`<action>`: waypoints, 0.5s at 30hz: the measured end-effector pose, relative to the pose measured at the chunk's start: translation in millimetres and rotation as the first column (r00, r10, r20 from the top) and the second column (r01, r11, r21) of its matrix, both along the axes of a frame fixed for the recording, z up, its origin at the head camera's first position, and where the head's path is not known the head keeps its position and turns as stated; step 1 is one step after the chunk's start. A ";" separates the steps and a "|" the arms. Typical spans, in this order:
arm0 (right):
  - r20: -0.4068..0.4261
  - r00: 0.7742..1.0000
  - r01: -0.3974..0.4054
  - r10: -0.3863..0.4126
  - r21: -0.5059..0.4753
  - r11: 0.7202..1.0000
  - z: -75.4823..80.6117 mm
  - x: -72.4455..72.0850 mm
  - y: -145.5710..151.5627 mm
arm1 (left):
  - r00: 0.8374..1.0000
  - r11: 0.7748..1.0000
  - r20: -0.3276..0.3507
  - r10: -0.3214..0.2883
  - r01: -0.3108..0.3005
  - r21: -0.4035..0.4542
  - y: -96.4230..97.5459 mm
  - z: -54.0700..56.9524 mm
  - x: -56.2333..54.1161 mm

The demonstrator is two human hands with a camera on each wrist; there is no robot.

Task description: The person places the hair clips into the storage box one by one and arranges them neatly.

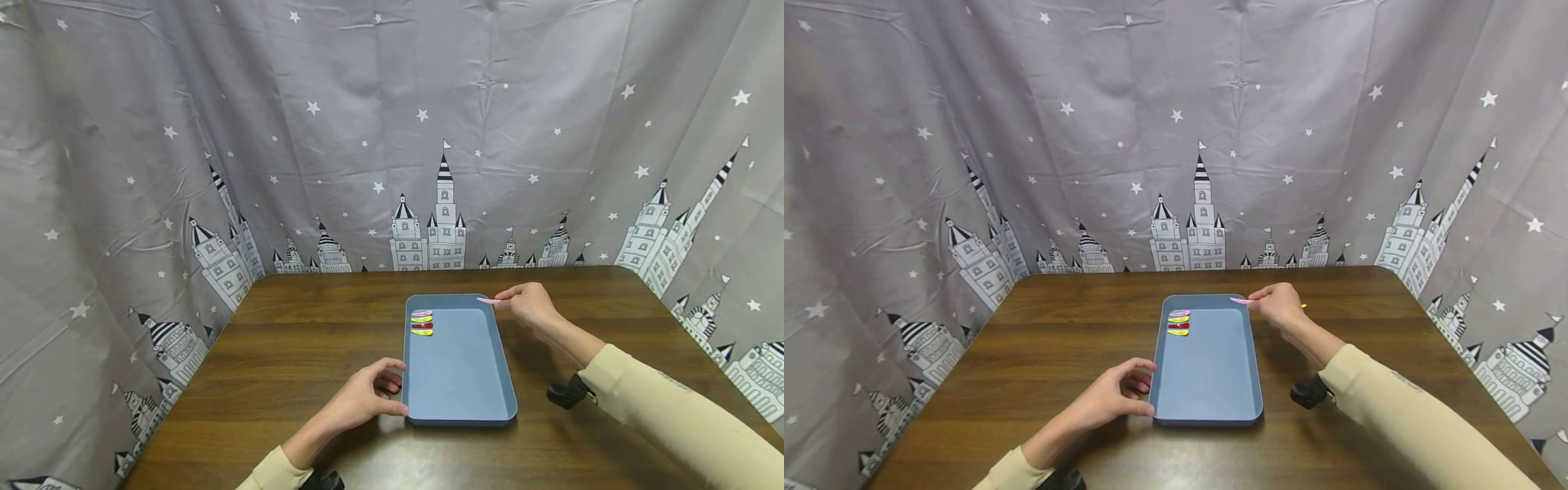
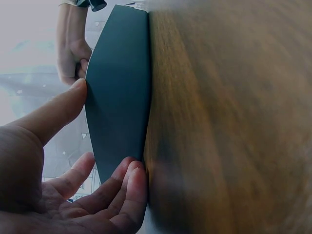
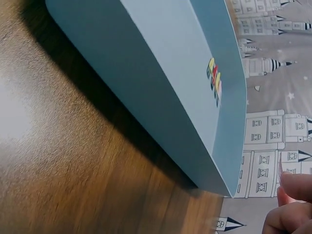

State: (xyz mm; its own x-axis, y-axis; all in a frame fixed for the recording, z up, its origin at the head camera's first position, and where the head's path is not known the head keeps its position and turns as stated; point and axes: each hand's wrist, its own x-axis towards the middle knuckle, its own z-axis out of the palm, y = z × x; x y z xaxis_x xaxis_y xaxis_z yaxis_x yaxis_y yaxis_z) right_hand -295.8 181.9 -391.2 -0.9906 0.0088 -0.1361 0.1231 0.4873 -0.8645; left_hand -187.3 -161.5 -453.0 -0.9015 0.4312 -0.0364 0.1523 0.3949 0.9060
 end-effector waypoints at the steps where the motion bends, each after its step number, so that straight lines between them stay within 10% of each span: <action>1: 0.000 1.000 -0.009 0.009 0.001 1.000 0.2 -0.2 -1.0 | 1.000 1.000 0.000 0.000 0.000 0.000 0.0 0.0 0.0; 15: 0.000 0.999 -0.051 0.051 -0.029 0.998 -2.7 -3.1 -20.8 | 1.000 1.000 -0.007 0.000 0.000 -0.014 -0.7 -1.2 -0.8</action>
